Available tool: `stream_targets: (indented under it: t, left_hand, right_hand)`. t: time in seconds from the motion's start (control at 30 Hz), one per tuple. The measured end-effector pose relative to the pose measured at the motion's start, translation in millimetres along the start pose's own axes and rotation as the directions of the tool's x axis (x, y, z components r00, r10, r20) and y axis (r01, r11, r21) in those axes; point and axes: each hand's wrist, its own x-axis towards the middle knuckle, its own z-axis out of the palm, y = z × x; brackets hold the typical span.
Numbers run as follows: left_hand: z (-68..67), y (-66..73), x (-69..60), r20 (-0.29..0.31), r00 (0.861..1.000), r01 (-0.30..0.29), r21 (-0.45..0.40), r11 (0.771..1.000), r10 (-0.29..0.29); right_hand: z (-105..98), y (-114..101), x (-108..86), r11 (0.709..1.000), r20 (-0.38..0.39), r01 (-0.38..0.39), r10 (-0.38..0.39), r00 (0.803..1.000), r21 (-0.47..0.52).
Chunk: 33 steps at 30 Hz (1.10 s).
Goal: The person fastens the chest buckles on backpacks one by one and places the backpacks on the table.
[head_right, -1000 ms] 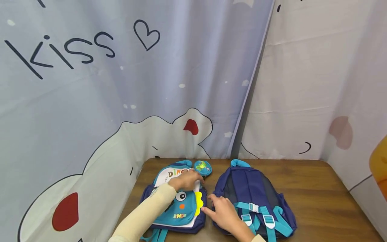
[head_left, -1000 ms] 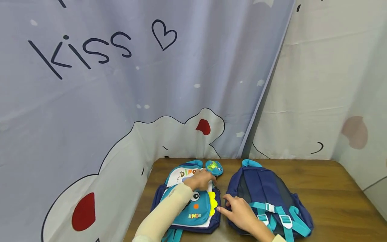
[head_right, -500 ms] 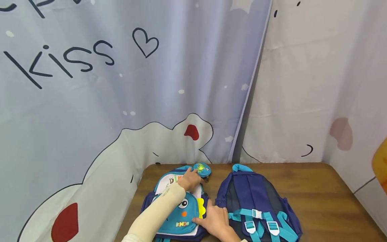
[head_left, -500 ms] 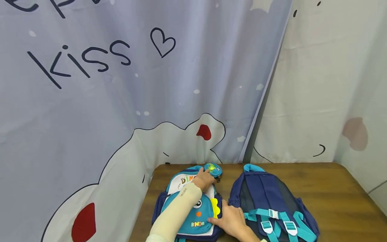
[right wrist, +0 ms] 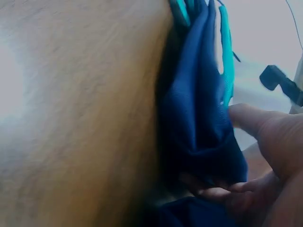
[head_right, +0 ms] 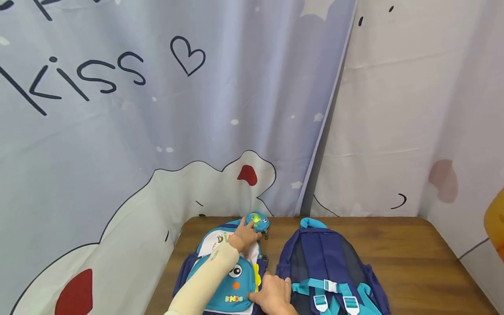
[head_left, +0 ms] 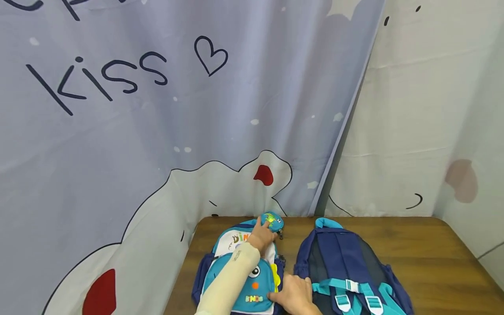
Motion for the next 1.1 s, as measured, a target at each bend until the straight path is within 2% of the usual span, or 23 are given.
stream_targets:
  t: [0.23, 0.37, 0.47, 0.63, 0.77, 0.9, 1.1]
  left_hand:
    - [-8.3, -2.0, 11.1, -0.005, 0.999, 0.048, 0.029, 0.998, -0.048]
    - [-6.8, -6.0, 11.3, -0.041, 0.997, 0.061, 0.036, 0.998, -0.059]
    - [-2.1, -8.7, 5.7, -0.088, 0.994, 0.06, -0.008, 0.998, -0.061]
    - [2.0, -16.3, -10.0, -0.164, 0.983, 0.062, -0.142, 0.988, -0.085]
    - [-1.2, -27.9, -19.7, -0.228, 0.967, 0.066, -0.212, 0.975, -0.115]
    - [-9.9, -37.5, -29.0, -0.297, 0.944, 0.06, -0.27, 0.961, -0.143]
    - [-19.7, -47.0, -47.4, -0.357, 0.903, 0.078, -0.414, 0.907, -0.241]
  right_hand:
    - [-6.4, -8.0, 5.3, 1.0, -0.025, 0.006, -0.006, 1.0, 0.005]
    - [-8.1, -13.7, 6.3, 1.0, -0.027, 0.006, -0.006, 1.0, -0.021]
    - [-8.3, -16.6, 1.9, 0.998, -0.032, 0.016, -0.017, 0.999, -0.054]
    - [-7.6, -20.3, -10.2, 0.995, -0.094, 0.05, -0.058, 0.994, -0.083]
    - [-12.2, -24.9, -16.5, 0.996, -0.12, 0.071, -0.076, 0.99, -0.049]
    - [-22.6, -27.6, -22.1, 0.994, -0.153, 0.09, -0.079, 0.985, 0.066]
    - [-36.8, -37.9, -32.3, 0.954, -0.181, 0.152, -0.107, 0.978, 0.257]
